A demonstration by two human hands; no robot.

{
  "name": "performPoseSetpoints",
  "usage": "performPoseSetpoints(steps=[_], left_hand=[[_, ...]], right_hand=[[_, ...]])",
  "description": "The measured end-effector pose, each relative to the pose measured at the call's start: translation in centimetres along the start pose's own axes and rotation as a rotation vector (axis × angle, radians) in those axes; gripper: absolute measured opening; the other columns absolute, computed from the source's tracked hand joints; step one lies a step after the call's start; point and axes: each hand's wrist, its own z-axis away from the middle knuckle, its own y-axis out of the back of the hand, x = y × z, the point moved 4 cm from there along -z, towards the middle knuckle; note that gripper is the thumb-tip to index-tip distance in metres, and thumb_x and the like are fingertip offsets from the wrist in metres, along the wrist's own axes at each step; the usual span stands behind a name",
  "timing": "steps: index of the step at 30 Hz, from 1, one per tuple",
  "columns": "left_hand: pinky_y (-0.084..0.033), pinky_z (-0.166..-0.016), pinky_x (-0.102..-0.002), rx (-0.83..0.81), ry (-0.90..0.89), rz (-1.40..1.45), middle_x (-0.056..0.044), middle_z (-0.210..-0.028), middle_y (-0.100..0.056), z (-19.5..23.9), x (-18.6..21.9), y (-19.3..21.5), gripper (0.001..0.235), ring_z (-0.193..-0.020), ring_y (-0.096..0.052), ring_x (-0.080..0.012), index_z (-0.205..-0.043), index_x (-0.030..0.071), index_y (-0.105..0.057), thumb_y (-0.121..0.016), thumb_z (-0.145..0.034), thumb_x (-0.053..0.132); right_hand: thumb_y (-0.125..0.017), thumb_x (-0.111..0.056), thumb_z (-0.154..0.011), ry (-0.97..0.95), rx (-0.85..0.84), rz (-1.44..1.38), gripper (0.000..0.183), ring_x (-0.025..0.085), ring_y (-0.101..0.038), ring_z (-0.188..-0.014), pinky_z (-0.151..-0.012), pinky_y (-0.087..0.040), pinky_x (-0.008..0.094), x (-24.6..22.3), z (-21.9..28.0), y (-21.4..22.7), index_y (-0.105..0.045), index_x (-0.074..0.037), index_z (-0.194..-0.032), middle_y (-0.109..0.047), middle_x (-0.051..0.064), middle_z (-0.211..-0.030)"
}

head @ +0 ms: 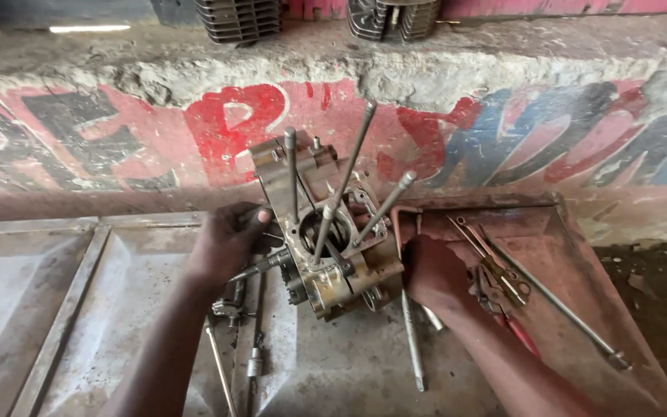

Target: Separating the two halves of a motorcycle engine crankcase using a prying tool and hands.

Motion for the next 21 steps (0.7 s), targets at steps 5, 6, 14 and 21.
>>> performPoseSetpoints(steps=[5, 6, 14, 21], left_hand=[[-0.064, -0.061, -0.034, 0.001, 0.036, -0.058, -0.024, -0.086, -0.075, 1.6, 2.6, -0.7, 0.035, -0.07, -0.076, -0.0264, -0.119, -0.007, -0.067, -0.069, -0.098, 0.021], [-0.064, -0.061, -0.034, 0.0, 0.033, -0.059, -0.024, -0.086, -0.075, 2.1, 3.8, -0.8, 0.035, -0.07, -0.076, -0.0264, -0.119, -0.007, -0.067, -0.069, -0.098, 0.021], [-0.06, -0.085, -0.043, 0.093, -0.606, -0.293, -0.017, -0.091, -0.071, 7.4, 15.7, -4.4, 0.034, -0.088, -0.072, -0.0261, -0.111, -0.002, -0.07, -0.073, -0.092, 0.026], [-0.061, -0.09, -0.034, -0.364, -0.41, -0.125, -0.01, -0.11, -0.078, 9.2, 18.6, -10.2, 0.099, -0.102, -0.075, -0.0187, -0.121, 0.002, -0.059, -0.06, -0.067, 0.086]], right_hand=[[-0.068, -0.024, -0.083, -0.006, 0.05, -0.036, 0.022, 0.047, -0.076, -0.085, -0.073, -0.06, 0.055, 1.6, -1.1, -1.7, -0.073, -0.003, -0.084, -0.072, 0.021, -0.074], [-0.068, -0.024, -0.083, -0.006, 0.053, -0.037, 0.022, 0.047, -0.076, -0.085, -0.073, -0.06, 0.055, 0.2, 0.4, 0.4, -0.073, -0.003, -0.084, -0.072, 0.021, -0.074], [-0.043, -0.027, -0.11, 0.016, 0.346, -0.949, 0.037, 0.035, -0.067, -0.048, -0.045, -0.059, 0.047, 6.4, -3.0, 3.6, -0.061, 0.006, -0.111, -0.067, 0.024, -0.07], [-0.052, -0.02, -0.108, 0.046, 0.027, -1.115, 0.018, 0.015, -0.042, -0.031, -0.023, -0.037, 0.028, 1.1, 4.9, 7.6, -0.059, -0.01, -0.121, -0.057, 0.009, -0.06]])
